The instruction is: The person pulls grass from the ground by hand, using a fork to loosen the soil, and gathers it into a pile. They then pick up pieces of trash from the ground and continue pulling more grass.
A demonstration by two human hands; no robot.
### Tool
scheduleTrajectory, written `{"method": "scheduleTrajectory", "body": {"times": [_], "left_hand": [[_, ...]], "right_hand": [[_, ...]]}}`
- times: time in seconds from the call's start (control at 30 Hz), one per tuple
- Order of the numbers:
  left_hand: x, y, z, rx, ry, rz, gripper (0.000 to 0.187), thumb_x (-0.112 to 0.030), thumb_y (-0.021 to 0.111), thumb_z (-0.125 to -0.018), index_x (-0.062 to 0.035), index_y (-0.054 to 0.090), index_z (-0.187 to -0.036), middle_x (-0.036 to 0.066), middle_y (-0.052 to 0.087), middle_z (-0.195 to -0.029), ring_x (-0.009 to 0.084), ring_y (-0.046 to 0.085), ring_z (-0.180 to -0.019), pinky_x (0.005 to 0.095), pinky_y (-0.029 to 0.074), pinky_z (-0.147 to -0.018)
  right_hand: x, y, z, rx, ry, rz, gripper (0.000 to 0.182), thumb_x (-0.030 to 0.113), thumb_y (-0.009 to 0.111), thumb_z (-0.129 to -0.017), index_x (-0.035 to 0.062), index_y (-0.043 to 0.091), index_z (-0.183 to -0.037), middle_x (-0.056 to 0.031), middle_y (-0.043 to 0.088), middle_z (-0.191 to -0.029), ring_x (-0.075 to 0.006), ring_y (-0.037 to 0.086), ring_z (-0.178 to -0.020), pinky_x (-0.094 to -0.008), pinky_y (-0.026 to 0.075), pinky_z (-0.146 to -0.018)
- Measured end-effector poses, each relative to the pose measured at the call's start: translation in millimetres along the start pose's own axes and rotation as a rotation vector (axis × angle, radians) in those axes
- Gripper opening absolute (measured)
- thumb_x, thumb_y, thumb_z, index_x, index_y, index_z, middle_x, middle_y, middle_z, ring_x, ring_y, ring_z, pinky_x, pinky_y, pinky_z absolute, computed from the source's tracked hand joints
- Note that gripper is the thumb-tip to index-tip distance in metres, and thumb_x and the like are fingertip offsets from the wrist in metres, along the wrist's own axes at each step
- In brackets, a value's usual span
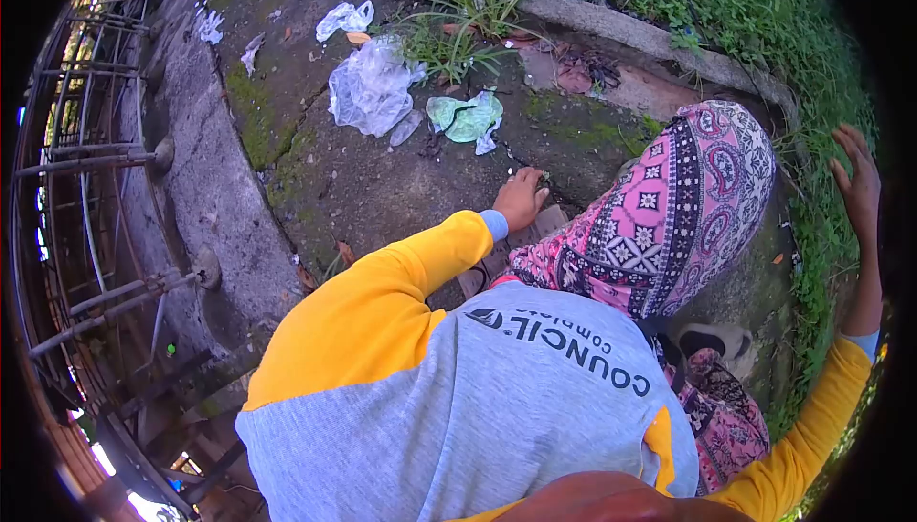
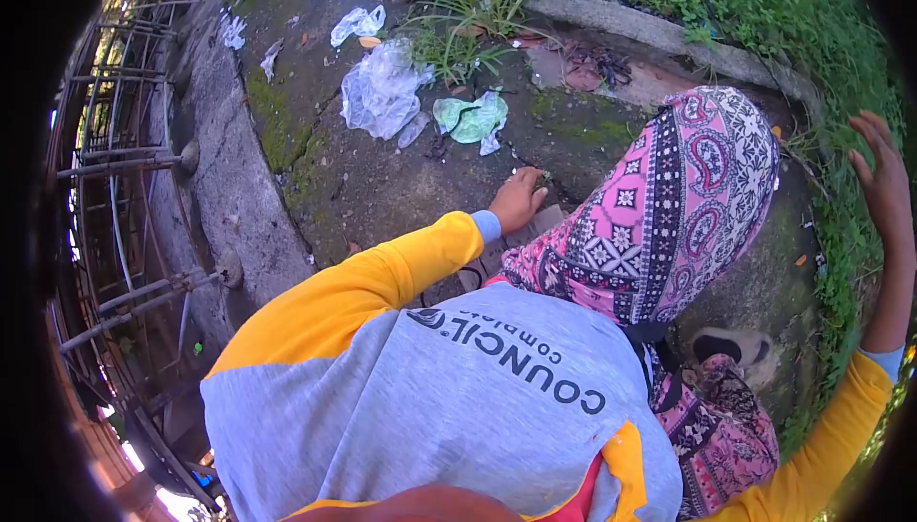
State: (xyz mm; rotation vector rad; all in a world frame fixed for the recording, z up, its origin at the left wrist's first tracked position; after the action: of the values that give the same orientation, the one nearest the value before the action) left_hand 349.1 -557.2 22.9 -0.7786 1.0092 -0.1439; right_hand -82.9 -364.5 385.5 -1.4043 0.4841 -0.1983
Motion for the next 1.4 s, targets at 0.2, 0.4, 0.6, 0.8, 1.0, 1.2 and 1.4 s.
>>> {"method": "scheduleTrajectory", "body": {"times": [0.2,0.4,0.6,0.8,1.0,1.2,1.4], "left_hand": [[15.9,2.9,14.7,-0.065,-0.174,0.102,0.043,-0.030,0.050,-0.082,-0.0006,0.045,-0.112,0.019,0.045,-0.115,0.0348,0.043,-0.107,0.0405,0.035,-0.091],[24.2,-24.7,46.0,-0.110,-0.246,-0.070,0.038,-0.031,0.051,-0.081,-0.0017,0.050,-0.106,0.018,0.049,-0.110,0.0335,0.046,-0.104,0.0397,0.036,-0.089],[27.1,-58.7,51.0,-0.235,-0.408,-0.133,0.032,-0.029,0.055,-0.075,-0.0055,0.060,-0.096,0.016,0.055,-0.100,0.0320,0.049,-0.099,0.0407,0.038,-0.087],[58.7,-101.8,34.9,-0.419,-0.548,-0.303,0.021,-0.024,0.058,-0.070,-0.0111,0.065,-0.086,0.015,0.057,-0.094,0.0303,0.053,-0.092,0.0396,0.043,-0.081],[118.6,-140.7,12.7,-0.548,-0.684,-0.302,0.014,-0.022,0.060,-0.066,-0.0148,0.066,-0.077,0.012,0.061,-0.088,0.0303,0.056,-0.084,0.0393,0.045,-0.076],[186.4,-154.6,-44.4,-0.536,-0.768,-0.266,0.013,-0.023,0.060,-0.067,-0.0163,0.066,-0.077,0.010,0.063,-0.082,0.0295,0.058,-0.082,0.0389,0.046,-0.075],[215.7,-151.8,-102.6,-0.481,-0.757,-0.452,0.018,-0.025,0.061,-0.066,-0.0180,0.066,-0.082,0.012,0.060,-0.093,0.0308,0.055,-0.090,0.0398,0.046,-0.075]], "right_hand": [[-59.2,-8.7,6.7,0.228,0.032,0.005,0.045,0.029,0.055,-0.081,0.0111,0.044,-0.120,-0.0143,0.047,-0.119,-0.0262,0.047,-0.107,-0.0340,0.036,-0.092],[-99.8,69.0,-52.5,0.063,0.080,-0.434,0.030,0.018,0.052,-0.083,0.0041,0.050,-0.110,-0.0085,0.054,-0.108,-0.0176,0.052,-0.096,-0.0284,0.041,-0.083],[4.2,71.0,-131.1,0.097,-0.097,-0.625,0.029,0.012,0.055,-0.080,0.0060,0.052,-0.108,-0.0055,0.057,-0.101,-0.0150,0.054,-0.089,-0.0272,0.041,-0.080],[82.9,59.7,-186.0,-0.012,-0.358,-0.572,0.029,0.011,0.055,-0.080,0.0062,0.052,-0.109,-0.0055,0.056,-0.104,-0.0166,0.054,-0.092,-0.0292,0.041,-0.082],[118.8,78.1,-181.0,0.118,-0.342,-0.531,0.031,0.009,0.054,-0.080,0.0056,0.051,-0.110,-0.0074,0.054,-0.110,-0.0175,0.052,-0.100,-0.0301,0.039,-0.086],[46.6,118.9,-170.1,0.281,-0.103,-0.713,0.032,0.012,0.049,-0.085,0.0035,0.047,-0.116,-0.0085,0.050,-0.116,-0.0173,0.048,-0.107,-0.0296,0.037,-0.091],[-6.2,142.9,-148.7,0.311,0.087,-0.735,0.033,0.014,0.047,-0.087,0.0034,0.045,-0.118,-0.0090,0.049,-0.117,-0.0177,0.046,-0.109,-0.0300,0.035,-0.093]]}}
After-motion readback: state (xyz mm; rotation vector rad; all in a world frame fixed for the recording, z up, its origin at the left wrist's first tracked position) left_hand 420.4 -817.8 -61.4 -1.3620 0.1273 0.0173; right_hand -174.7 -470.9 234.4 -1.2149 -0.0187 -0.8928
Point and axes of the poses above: each hand's wrist, its own z-axis away from the middle knuckle, its own y-axis out of the palm, x = y × z, the point moved 4 cm from there along -z, towards the middle knuckle
